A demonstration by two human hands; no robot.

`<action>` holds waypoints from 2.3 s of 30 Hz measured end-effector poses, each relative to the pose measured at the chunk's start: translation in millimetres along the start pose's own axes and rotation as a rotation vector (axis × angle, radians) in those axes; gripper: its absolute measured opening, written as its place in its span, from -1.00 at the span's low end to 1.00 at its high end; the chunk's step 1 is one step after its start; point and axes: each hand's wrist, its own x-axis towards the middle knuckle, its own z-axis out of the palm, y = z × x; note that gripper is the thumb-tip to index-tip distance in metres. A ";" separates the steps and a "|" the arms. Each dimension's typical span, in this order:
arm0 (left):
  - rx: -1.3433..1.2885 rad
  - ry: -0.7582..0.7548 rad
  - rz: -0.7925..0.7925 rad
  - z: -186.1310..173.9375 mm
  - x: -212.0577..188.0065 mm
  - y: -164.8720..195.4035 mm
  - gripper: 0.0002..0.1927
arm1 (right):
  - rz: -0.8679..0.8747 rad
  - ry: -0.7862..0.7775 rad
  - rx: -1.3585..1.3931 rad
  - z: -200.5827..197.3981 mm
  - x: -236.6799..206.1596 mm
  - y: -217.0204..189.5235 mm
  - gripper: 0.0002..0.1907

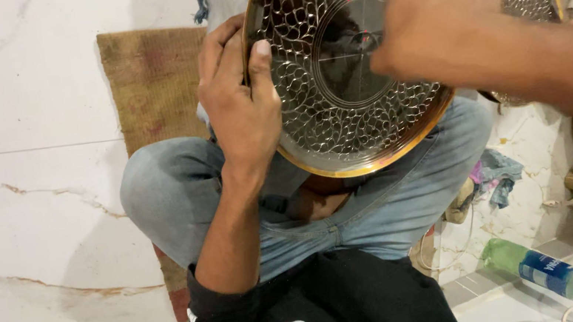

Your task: The person sits cross-legged on the floor with a decorative metal tray on their lap and engraves ornamental patterns into its surface using a hand scriber, steadying the tray with the other hand. They occasionally use pliers on the tray, rotate it to reach new areas, and continue engraving the pattern across the surface.

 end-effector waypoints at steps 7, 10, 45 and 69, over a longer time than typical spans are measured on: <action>-0.079 -0.013 -0.054 1.3 1.7 3.1 -0.77 | -0.544 0.249 -0.291 25.9 -35.9 -2.7 -0.76; -0.107 -0.007 -0.039 1.6 1.4 1.9 -0.76 | -0.912 0.275 -0.911 44.4 -24.8 28.2 -0.86; 0.670 -0.354 0.662 61.9 9.7 31.7 -0.86 | -0.801 0.600 0.340 42.8 0.9 75.0 -0.75; 0.622 -0.327 0.573 61.9 14.2 36.6 -0.84 | -1.121 0.895 2.200 152.8 36.2 8.8 -0.47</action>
